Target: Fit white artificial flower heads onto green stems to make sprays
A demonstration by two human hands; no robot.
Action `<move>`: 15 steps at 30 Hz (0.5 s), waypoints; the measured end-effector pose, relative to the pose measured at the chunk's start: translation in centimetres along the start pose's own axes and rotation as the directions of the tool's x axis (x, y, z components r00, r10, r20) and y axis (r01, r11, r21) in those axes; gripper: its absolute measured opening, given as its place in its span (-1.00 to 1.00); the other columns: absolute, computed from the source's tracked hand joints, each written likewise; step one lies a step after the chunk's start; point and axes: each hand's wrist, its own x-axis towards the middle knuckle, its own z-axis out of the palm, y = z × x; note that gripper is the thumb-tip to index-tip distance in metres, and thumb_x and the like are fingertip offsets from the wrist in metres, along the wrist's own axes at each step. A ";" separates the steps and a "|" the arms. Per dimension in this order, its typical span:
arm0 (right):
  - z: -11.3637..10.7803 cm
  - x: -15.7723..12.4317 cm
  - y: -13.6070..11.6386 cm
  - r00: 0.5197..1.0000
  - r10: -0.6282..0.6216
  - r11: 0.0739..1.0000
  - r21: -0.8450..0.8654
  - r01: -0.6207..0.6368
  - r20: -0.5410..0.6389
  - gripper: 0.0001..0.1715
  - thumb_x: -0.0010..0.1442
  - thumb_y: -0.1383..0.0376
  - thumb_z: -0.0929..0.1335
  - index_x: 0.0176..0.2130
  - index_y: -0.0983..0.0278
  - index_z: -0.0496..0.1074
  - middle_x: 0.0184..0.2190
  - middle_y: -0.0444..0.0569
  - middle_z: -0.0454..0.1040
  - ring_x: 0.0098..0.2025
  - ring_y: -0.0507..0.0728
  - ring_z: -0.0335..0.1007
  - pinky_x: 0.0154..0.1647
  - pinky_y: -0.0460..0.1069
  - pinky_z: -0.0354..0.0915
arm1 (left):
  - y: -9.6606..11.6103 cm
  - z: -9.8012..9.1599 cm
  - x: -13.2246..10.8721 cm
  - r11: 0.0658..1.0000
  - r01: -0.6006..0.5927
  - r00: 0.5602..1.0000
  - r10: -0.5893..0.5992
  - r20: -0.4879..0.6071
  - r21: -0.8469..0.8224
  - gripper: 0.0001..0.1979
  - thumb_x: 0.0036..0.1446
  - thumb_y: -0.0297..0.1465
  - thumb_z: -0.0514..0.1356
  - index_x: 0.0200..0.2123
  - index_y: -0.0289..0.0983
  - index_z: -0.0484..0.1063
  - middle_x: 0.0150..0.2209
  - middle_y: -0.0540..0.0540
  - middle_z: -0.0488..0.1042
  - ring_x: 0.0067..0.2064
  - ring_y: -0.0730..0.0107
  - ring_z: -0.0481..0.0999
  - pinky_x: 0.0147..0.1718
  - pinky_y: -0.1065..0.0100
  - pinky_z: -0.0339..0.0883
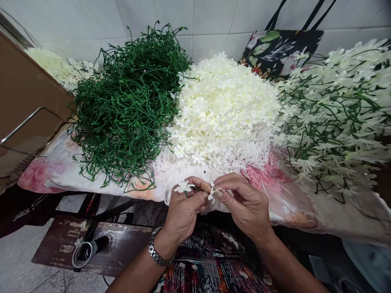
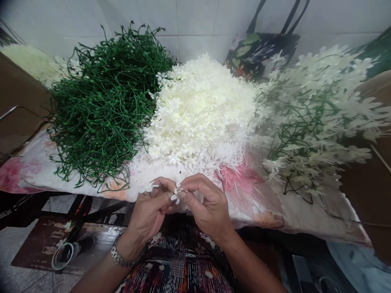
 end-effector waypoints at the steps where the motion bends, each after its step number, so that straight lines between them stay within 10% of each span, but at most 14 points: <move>1: 0.0 0.0 0.1 1.000 -0.012 1.000 -0.003 0.012 0.006 -0.89 0.10 0.45 0.35 -0.39 0.24 0.43 -0.46 -0.12 0.44 -0.38 0.02 0.40 -0.37 -0.08 0.34 | -0.1 0.1 0.0 1.000 -0.005 1.000 0.005 -0.013 -0.006 -0.81 -0.26 -0.43 0.36 -0.59 -0.36 0.40 -0.67 0.09 0.27 -0.63 0.66 0.14 -0.66 0.57 -0.02; 11: -1.1 0.1 -0.2 0.983 -0.045 0.992 -0.112 0.066 0.181 -0.88 0.15 0.41 0.32 -0.26 0.23 0.41 -0.35 -0.08 0.43 -0.28 0.02 0.39 -0.27 -0.08 0.34 | -0.4 -0.3 0.1 0.975 -0.197 0.980 0.198 0.001 0.108 -0.89 -0.18 -0.54 0.31 -0.52 -0.30 0.44 -0.56 0.08 0.38 -0.52 0.60 0.30 -0.51 0.55 0.20; 15: -1.7 0.3 -0.4 0.962 0.059 0.992 -0.127 -0.026 0.267 -0.52 0.10 0.18 0.38 0.01 0.22 0.29 -0.20 -0.02 0.43 -0.20 0.08 0.38 -0.21 -0.05 0.36 | -0.5 -0.8 0.1 0.904 -0.336 0.940 0.340 0.031 0.266 -0.84 -0.12 -0.61 0.24 -0.45 -0.26 0.45 -0.48 0.07 0.42 -0.43 0.55 0.36 -0.44 0.54 0.25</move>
